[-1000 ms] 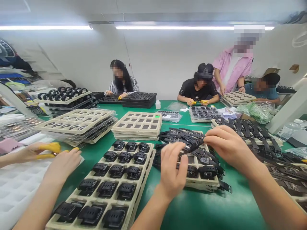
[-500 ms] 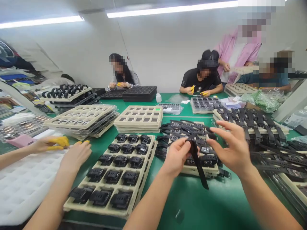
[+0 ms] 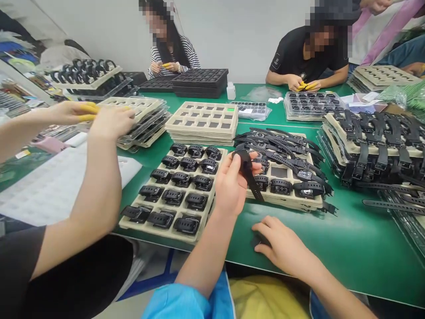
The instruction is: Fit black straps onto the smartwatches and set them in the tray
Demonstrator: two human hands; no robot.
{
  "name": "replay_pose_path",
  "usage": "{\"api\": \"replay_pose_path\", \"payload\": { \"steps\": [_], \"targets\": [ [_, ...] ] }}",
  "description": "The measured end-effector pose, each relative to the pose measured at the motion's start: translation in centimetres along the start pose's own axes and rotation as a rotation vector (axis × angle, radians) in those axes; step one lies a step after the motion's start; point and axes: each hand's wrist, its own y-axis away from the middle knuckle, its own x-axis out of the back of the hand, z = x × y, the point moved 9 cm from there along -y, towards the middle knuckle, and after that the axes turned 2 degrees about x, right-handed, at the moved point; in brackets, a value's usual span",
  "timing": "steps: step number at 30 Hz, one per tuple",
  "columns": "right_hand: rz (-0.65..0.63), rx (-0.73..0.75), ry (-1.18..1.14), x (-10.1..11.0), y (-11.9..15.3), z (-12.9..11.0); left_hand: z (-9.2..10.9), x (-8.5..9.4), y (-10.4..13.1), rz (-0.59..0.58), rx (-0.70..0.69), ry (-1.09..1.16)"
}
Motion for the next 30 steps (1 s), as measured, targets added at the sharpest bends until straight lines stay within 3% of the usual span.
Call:
{"api": "replay_pose_path", "payload": {
  "steps": [6,12,15,20,25,30],
  "targets": [
    [-0.057,-0.026,0.037,-0.5,-0.2,-0.5,-0.1,0.4,1.1,-0.044,0.083,0.081],
    [-0.007,0.005,0.023,-0.8,0.0,-1.0,-0.8,-0.1,1.6,-0.122,0.131,0.132],
    [0.026,0.009,-0.103,-0.9,0.4,-0.6,-0.9,-0.1,1.8,-0.134,0.14,0.155],
    [0.137,-0.157,-0.421,-0.8,1.2,2.1,-1.5,0.3,1.8,-0.085,0.258,0.333],
    [0.32,-0.024,-0.426,1.8,2.1,2.0,-2.8,-0.2,2.0,-0.1,0.388,0.438],
    [0.406,-0.069,-0.519,4.9,3.9,3.7,-1.6,-1.1,1.9,-0.208,0.218,0.047]
  ]
}}
